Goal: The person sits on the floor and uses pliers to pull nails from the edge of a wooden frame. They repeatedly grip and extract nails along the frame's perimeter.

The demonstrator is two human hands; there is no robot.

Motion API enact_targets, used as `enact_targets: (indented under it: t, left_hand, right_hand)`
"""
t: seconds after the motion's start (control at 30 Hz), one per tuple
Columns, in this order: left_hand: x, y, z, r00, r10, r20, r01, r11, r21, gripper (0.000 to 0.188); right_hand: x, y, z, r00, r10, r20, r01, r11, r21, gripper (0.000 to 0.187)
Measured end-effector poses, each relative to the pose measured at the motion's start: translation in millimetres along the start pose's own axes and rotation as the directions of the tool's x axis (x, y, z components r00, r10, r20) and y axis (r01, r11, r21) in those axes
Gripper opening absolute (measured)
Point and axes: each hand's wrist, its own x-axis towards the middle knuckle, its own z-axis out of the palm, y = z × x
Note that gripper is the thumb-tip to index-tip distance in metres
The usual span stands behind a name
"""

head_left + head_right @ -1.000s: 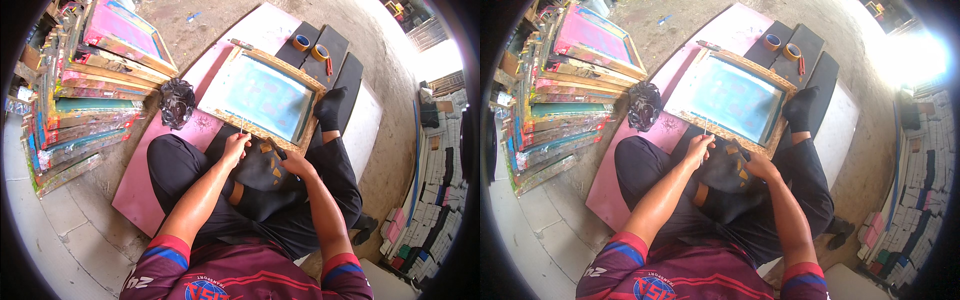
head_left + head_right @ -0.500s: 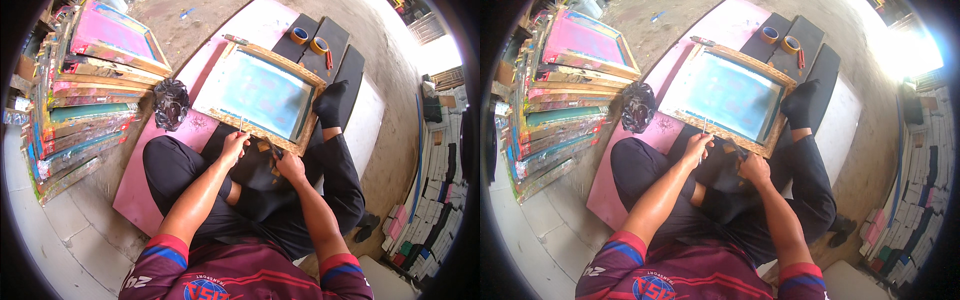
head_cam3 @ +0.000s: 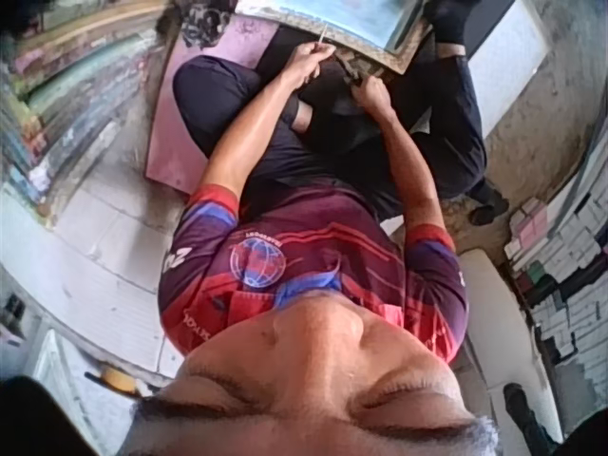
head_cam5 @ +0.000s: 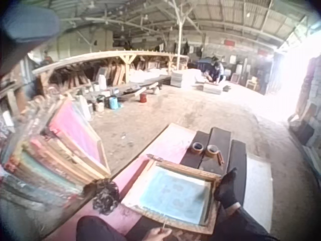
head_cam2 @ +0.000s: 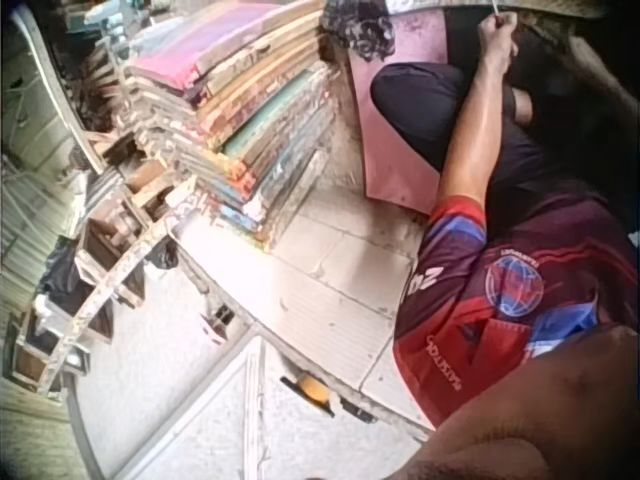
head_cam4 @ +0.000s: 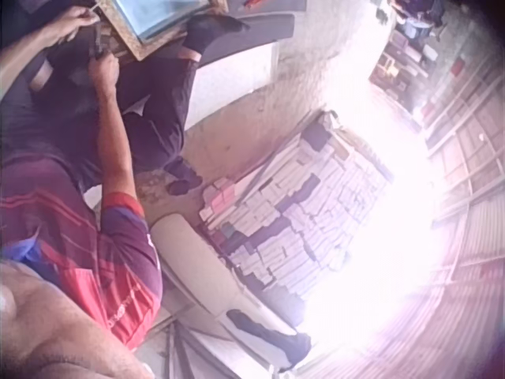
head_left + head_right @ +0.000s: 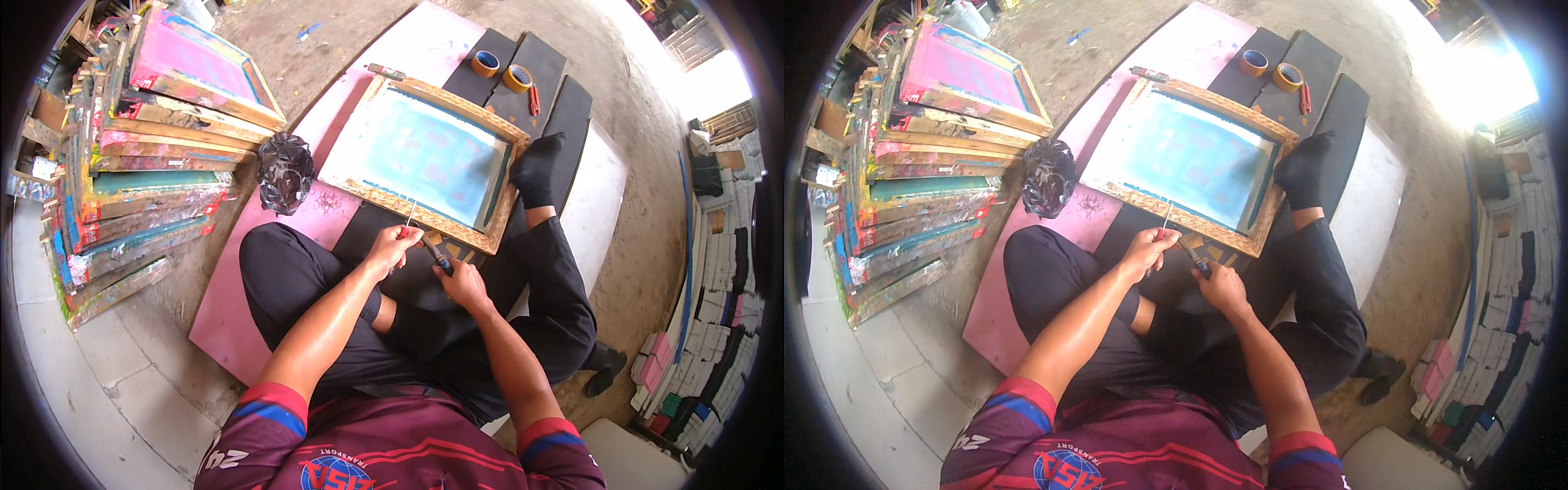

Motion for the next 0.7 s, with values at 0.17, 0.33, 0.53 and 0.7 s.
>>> enact_targets:
  t: [0.17, 0.33, 0.53, 0.7]
  left_hand:
    - [5.3, -8.1, -1.5, 0.999, 0.033, -0.011, -0.033, 0.999, -0.037, 0.022]
    - [8.2, -10.7, -0.9, 0.991, 0.082, -0.103, -0.078, 0.996, 0.046, 0.025]
    - [20.2, -1.6, -28.1, 0.86, 0.093, -0.502, -0.145, 0.987, -0.067, 0.032]
    - [31.1, 26.1, -78.8, 0.662, -0.1, -0.743, -0.29, 0.88, -0.377, 0.035]
  right_hand:
    - [4.8, 8.4, 8.2, 0.996, -0.067, 0.061, 0.062, 0.994, 0.086, 0.044]
    - [17.6, 22.0, 8.2, 0.94, -0.071, 0.332, -0.063, 0.925, 0.376, 0.043]
    - [28.7, 34.2, -4.8, 0.87, -0.009, 0.492, -0.307, 0.772, 0.557, 0.052]
    - [35.2, 34.5, -23.4, 0.849, -0.001, 0.529, -0.331, 0.779, 0.533, 0.051]
